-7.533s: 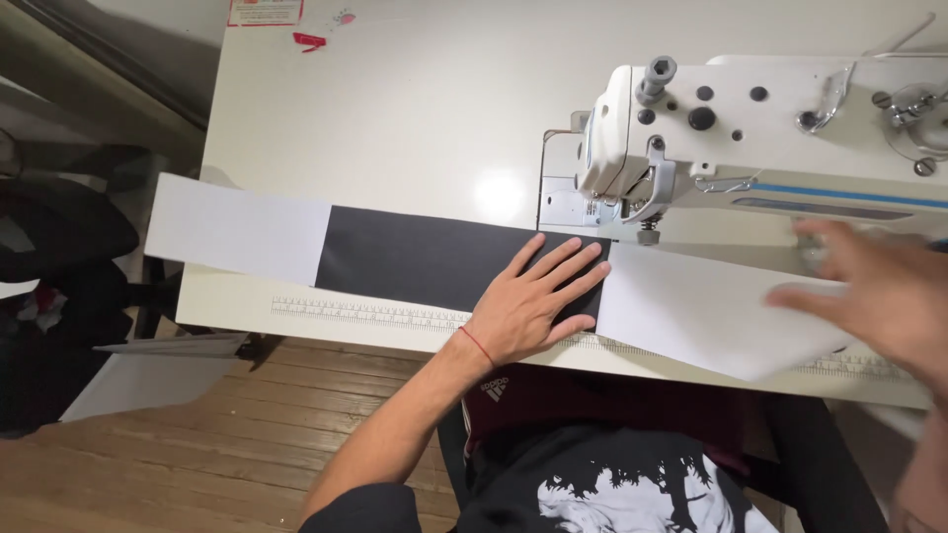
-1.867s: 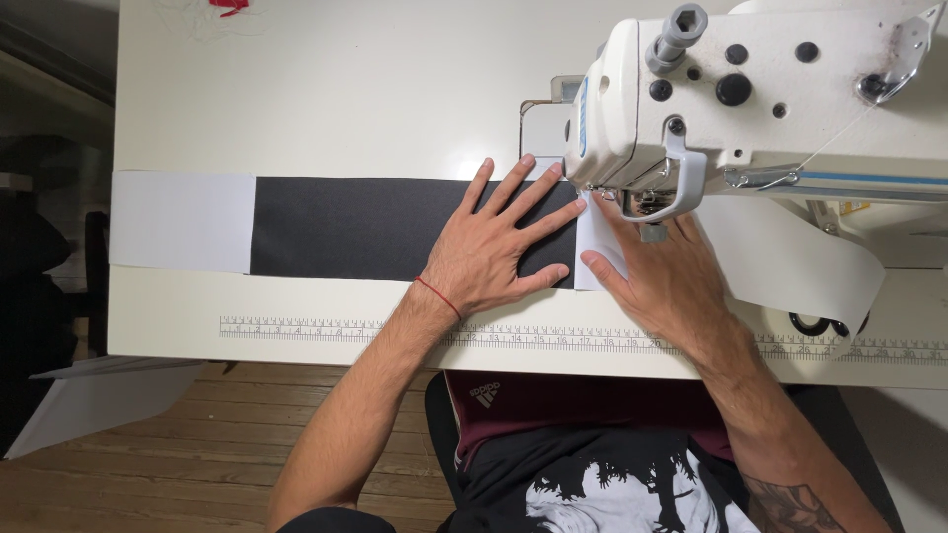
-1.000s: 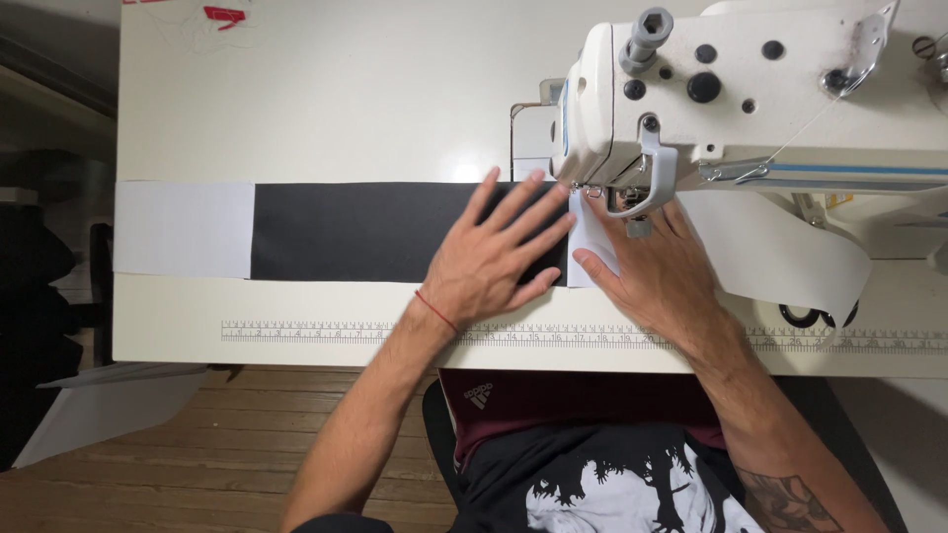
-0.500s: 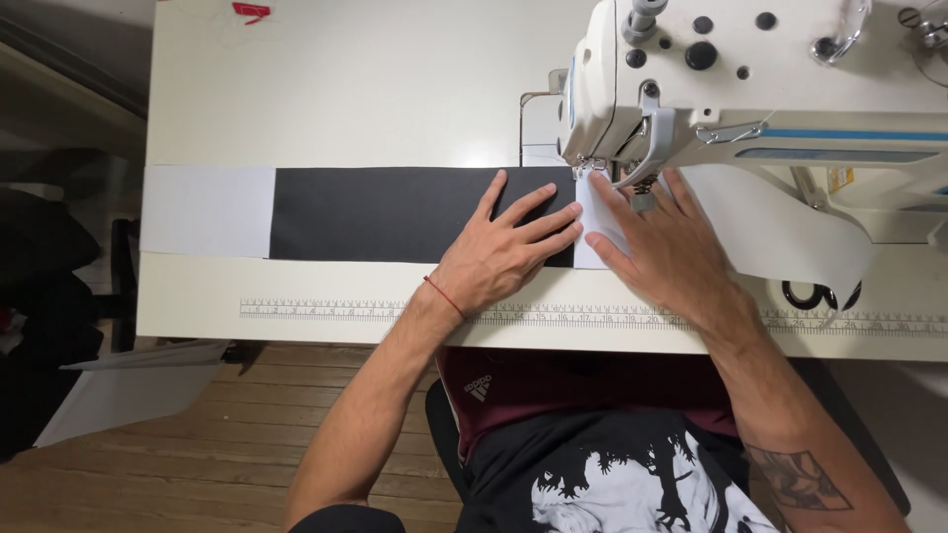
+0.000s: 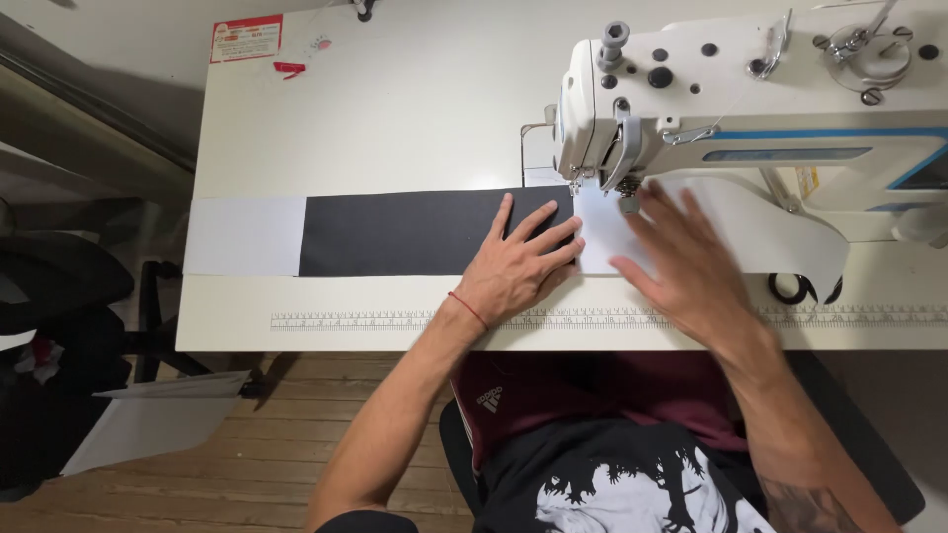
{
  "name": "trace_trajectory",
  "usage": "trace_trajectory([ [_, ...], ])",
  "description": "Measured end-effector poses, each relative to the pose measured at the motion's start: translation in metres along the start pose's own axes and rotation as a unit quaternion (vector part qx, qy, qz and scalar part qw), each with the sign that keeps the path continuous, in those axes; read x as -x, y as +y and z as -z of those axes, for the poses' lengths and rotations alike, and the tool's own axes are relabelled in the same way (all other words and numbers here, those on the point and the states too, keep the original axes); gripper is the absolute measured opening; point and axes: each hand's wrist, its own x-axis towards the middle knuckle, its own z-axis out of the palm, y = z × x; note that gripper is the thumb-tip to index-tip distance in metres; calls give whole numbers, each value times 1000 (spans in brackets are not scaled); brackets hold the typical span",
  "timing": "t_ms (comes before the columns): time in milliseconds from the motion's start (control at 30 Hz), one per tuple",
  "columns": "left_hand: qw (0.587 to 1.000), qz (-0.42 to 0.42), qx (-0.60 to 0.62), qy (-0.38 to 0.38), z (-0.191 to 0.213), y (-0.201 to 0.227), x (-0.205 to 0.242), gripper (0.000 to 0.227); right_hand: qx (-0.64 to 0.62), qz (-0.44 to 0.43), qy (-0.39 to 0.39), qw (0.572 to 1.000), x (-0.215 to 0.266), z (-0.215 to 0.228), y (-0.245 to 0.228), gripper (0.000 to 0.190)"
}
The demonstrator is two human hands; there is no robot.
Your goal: Cutting and aligning leather strips at a sewing station in preparation for assembly
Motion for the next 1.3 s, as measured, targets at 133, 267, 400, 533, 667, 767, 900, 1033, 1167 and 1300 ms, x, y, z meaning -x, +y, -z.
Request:
trace_trajectory([
  [133, 997, 35, 70, 29, 9, 15, -12, 27, -79, -64, 82, 991, 37, 53, 8, 45],
  [267, 994, 58, 78, 57, 8, 15, -13, 24, -26, -127, 139, 982, 100, 72, 57, 31],
  [400, 994, 70, 87, -3, 14, 16, -13, 28, -22, -153, 155, 976, 124, 85, 81, 53],
  [533, 993, 70, 87, -25, 16, 16, -14, 30, -36, -129, 154, 979, 129, 81, 88, 59],
  [667, 994, 71, 77, -25, 18, 17, -14, 29, -31, -116, 185, 975, 133, 70, 90, 69],
  [767, 994, 73, 75, -29, 20, 17, -13, 29, -14, -108, 191, 976, 133, 68, 84, 69],
  [900, 994, 69, 75, -26, 18, 16, -14, 28, -15, -124, 198, 972, 130, 71, 75, 70],
  [1033, 995, 69, 69, -29, 18, 16, -16, 29, 10, -121, 208, 971, 137, 63, 84, 76],
  [1167, 995, 66, 67, -23, 17, 16, -17, 29, 22, -125, 199, 972, 133, 65, 84, 83],
  [1300, 995, 69, 69, -31, 16, 16, -16, 29, 29, -114, 214, 970, 133, 62, 86, 79],
])
